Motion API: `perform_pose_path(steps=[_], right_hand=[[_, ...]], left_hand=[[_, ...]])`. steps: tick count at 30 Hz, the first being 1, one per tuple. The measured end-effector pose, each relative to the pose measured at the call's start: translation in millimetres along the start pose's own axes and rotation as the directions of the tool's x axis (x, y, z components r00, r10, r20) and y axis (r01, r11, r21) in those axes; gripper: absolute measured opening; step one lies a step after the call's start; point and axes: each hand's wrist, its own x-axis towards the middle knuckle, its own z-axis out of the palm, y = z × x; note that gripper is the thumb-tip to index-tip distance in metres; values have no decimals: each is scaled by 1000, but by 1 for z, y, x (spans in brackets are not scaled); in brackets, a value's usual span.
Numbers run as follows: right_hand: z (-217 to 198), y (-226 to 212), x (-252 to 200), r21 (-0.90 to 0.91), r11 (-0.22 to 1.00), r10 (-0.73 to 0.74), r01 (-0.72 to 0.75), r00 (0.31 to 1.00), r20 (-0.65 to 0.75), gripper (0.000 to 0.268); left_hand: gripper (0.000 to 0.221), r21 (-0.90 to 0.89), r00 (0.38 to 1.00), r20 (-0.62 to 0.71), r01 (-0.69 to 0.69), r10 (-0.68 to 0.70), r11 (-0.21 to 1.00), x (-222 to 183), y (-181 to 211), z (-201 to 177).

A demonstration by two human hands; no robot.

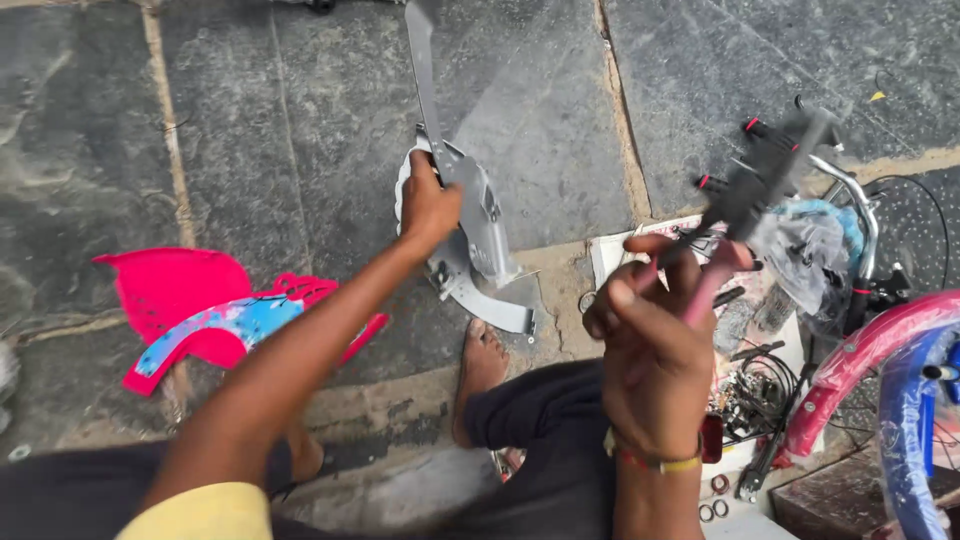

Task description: The recorder is assembling and adjusting plastic mudguards/fenders for a bicycle using pliers and a screwdriver.

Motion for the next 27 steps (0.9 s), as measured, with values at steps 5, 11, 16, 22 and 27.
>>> perform_pose_path(steps=[5,11,16,22,27], right_hand=[[1,18,-12,-514,837,-139,187,982,130,36],[32,51,-39,-744,560,-218,365,931,292,38],[41,64,-52,-726,499,-237,473,881,410,38],[52,89,-68,-709,320,-238,629,777,582,49],[59,98,-76,-741,239,-177,628,778,602,56]], left_hand=[[23,208,972,213,-146,101,967,-65,103,-147],[42,301,840,168,-542,516,785,-176,133,-216],[17,84,934,-108,-334,342,939,-190,88,-223],[28,-534,963,-127,-267,236,802,-194,93,-255],[49,-763,974,33,-120,223,635,-204,101,-259]])
